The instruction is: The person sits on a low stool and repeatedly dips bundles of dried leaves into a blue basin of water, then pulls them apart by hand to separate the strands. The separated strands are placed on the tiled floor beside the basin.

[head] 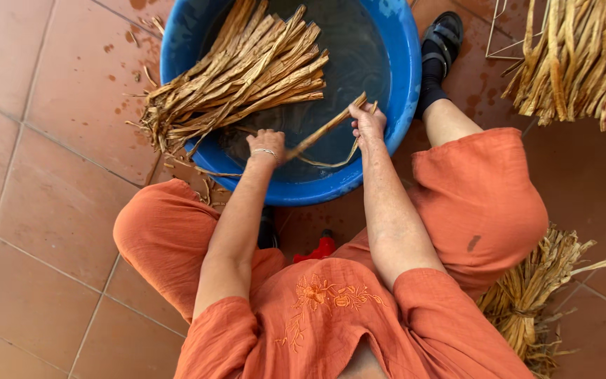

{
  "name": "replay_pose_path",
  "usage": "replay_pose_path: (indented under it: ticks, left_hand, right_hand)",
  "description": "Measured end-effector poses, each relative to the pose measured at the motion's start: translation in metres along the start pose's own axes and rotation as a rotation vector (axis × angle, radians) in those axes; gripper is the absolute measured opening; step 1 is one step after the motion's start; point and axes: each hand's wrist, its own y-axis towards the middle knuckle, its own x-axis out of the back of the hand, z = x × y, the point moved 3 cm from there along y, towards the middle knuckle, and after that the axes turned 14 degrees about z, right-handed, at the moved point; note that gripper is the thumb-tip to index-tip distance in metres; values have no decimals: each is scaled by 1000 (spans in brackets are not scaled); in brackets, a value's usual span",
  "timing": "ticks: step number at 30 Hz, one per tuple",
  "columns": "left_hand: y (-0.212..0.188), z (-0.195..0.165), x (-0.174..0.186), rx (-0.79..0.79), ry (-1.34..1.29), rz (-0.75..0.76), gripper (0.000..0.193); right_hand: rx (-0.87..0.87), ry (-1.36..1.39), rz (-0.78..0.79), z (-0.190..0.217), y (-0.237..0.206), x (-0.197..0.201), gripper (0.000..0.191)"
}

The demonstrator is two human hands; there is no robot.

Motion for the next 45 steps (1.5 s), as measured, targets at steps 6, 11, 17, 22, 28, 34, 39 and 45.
replay_pose_path:
  ticks: [6,11,17,22,28,34,39,45]
  left_hand:
    - [42,-54,-2,-311,-508,-310,35]
    - [74,-80,-1,-298,-1053,-147,35]
    - [77,-87,3,-307,-1178,-59,43]
    - [74,-86,-4,-322,-1045,-50,46]
    - [72,-90,-11,-210,-906,-16,48]
    - [65,-87,-5,-327,-748,-70,46]
    - [39,-88,-11,-256,-876,-90,39]
    - [4,-62,-13,-254,-786,-105,35]
  right_hand:
    - [-120,-291,-39,-15,15,-17,29]
    - [-17,-240,173,-15,16,-34,24]
    - [-115,277,330,-17,18,-41,32]
    - [-116,260,424,-24,19,-49,29]
    - [-135,190,158,-31,36,-53,16]
    - [-102,202,19,-10,42,-58,14]
    - [-152,192,-42,3,53,-53,22]
    - [-67,230,-111,9,84,-54,23]
